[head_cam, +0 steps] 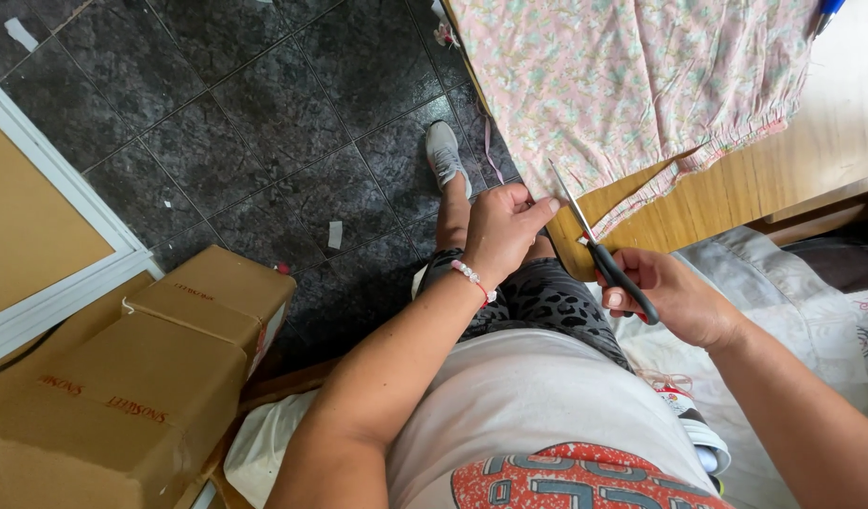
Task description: The person uses scissors to cut a piece of light-colored floral fabric laid out on a wooden table. They trim the edges and cut a curved shape from the material, then fold the fabric to inspect the result.
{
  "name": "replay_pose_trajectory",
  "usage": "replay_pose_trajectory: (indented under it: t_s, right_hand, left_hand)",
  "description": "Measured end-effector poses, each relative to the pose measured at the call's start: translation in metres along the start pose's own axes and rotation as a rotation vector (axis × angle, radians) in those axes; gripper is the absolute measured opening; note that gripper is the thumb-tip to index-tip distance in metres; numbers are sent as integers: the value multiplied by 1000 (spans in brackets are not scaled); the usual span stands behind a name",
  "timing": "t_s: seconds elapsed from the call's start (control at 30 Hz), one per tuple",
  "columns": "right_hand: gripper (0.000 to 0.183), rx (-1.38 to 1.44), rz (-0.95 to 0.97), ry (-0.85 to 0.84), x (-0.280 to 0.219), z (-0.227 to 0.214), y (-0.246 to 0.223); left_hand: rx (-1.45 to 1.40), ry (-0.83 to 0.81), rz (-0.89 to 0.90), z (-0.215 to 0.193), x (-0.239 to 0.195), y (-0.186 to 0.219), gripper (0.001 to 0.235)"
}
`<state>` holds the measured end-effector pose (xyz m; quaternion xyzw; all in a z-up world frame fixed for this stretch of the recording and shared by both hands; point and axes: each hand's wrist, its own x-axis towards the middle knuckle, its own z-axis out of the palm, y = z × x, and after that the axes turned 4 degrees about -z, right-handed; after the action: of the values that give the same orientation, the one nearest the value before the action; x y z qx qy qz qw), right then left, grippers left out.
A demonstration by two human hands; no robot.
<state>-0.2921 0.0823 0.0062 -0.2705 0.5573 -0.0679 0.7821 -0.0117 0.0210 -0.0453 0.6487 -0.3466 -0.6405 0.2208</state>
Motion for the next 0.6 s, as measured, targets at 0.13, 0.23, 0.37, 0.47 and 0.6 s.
replay_pose_trajectory:
  t_s: [0.13,0.23,0.37,0.47,0.6]
  right_hand:
    - [37,34,-20,14,0,0,4]
    - [32,50,-40,17,1,0,6]
    - [26,48,-54,26,2,-1,8]
    - [25,15,-70,31,4,-4,13]
    - [25,-11,-46,40,2,2,4]
  left_hand:
    - [23,-1,16,0,1,-1,61]
    - [42,11,30,0,1,-3,64]
    - [49,7,41,-1,1,-1,68]
    - [40,6,33,0,2,-1,66]
    - [87,13,34,-1,2,-1,66]
